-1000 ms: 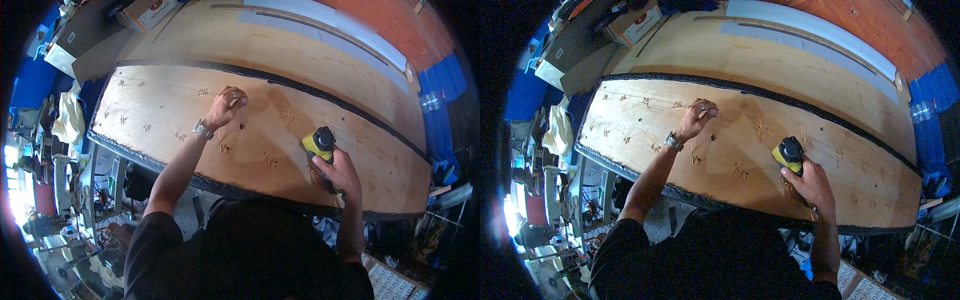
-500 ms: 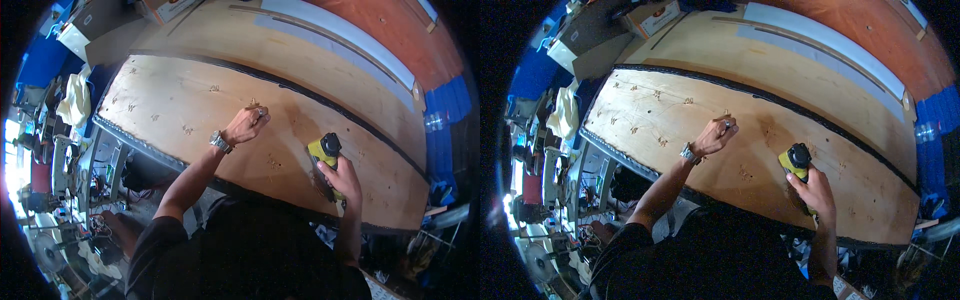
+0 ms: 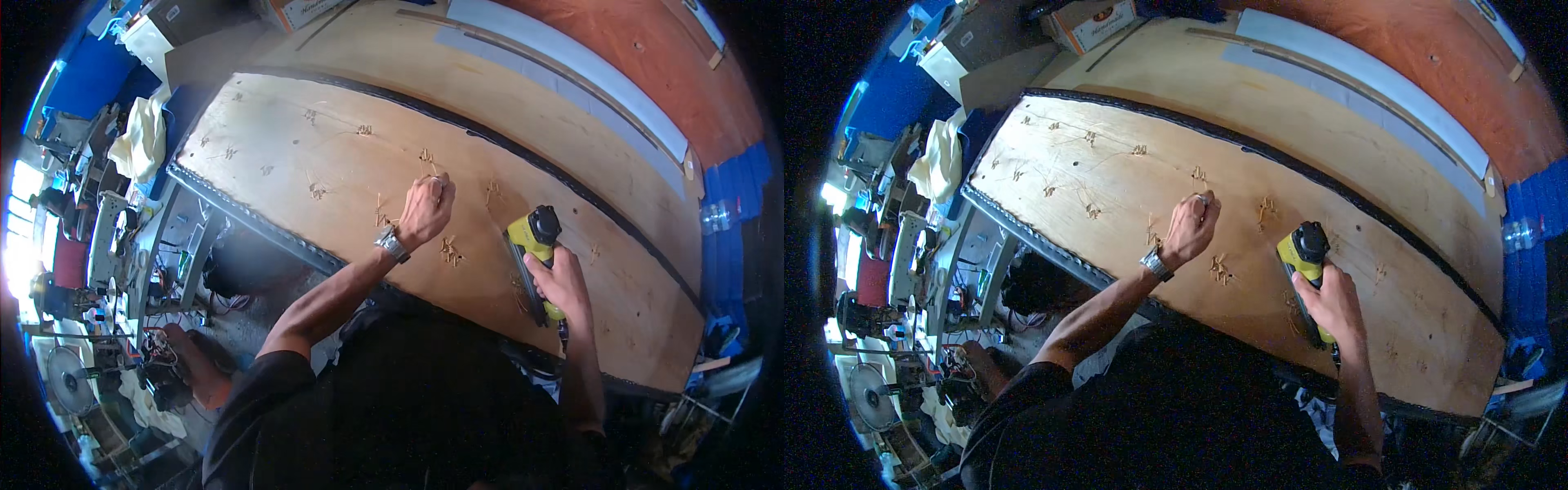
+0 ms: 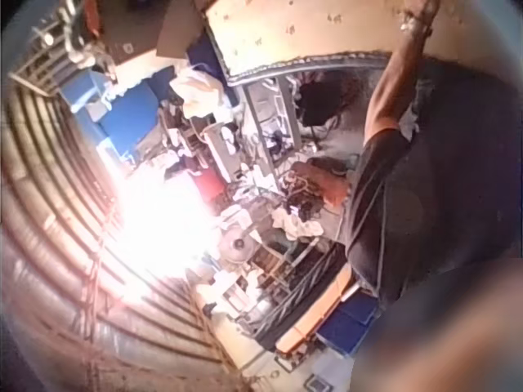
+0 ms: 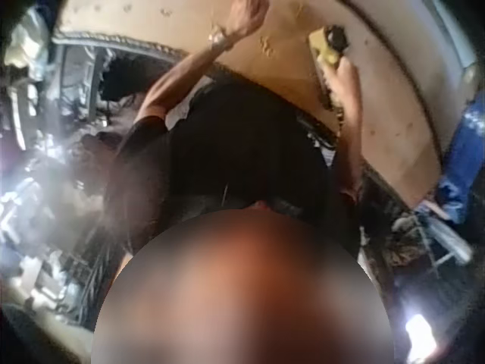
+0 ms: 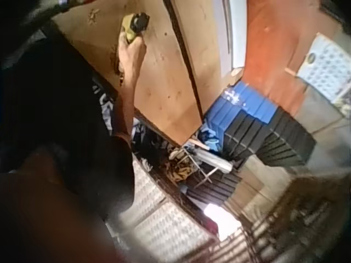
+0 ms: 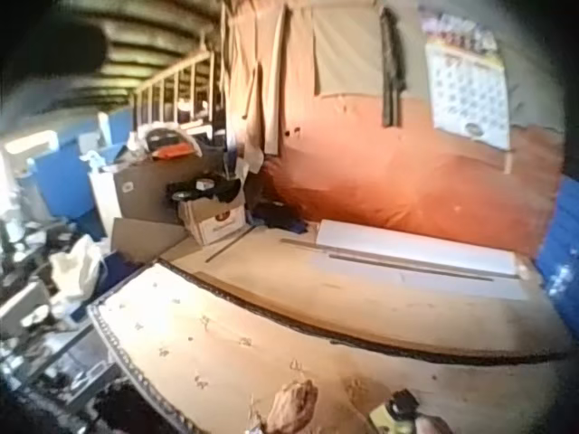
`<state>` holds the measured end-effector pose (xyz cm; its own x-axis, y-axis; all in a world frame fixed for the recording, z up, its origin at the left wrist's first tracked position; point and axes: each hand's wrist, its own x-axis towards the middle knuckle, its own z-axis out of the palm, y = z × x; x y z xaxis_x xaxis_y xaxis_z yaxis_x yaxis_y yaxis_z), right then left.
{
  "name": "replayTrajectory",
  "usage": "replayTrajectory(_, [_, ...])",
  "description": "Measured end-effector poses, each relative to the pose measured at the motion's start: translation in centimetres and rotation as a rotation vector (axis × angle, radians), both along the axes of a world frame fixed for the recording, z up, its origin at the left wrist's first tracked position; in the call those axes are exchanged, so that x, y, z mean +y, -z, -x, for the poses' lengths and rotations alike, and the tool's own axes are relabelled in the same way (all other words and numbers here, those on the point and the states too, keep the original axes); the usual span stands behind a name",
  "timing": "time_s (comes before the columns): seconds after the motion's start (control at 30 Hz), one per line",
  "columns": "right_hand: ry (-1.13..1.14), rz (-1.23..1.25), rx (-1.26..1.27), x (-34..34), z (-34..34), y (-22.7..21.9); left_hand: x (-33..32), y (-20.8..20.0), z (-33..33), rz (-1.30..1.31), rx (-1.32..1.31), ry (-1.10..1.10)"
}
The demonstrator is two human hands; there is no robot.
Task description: Securing upholstery twine and fasteners to a wooden furniture frame using a pneumatic stapler.
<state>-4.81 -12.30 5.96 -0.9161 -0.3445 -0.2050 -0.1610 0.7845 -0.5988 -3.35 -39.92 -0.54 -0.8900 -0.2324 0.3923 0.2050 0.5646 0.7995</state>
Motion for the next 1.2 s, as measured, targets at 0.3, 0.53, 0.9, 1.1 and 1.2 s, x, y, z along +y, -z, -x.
replayTrajectory(0.3, [-0.067,0.154,-0.308,-6.8,2.5,-5.8,-2.5,1.4,-1.5,-0.058,-0.052,0.412])
replayTrajectory(0.53, [-0.229,0.028,-0.307,-16.0,6.0,-6.1,-4.0,1.6,-1.4,-0.222,-0.018,0.527])
replayTrajectory(0.9, [-0.322,-0.052,-0.178,-17.1,6.1,-4.4,-3.3,2.5,-1.0,-0.241,0.015,0.468])
replayTrajectory(1.1, [-0.323,-0.128,-0.138,-17.8,5.6,-4.5,-3.1,2.7,-1.0,-0.234,0.052,0.443])
replayTrajectory(1.2, [-0.247,-0.060,-0.152,-17.4,5.7,-3.8,-3.0,2.7,-1.0,-0.218,0.074,0.453])
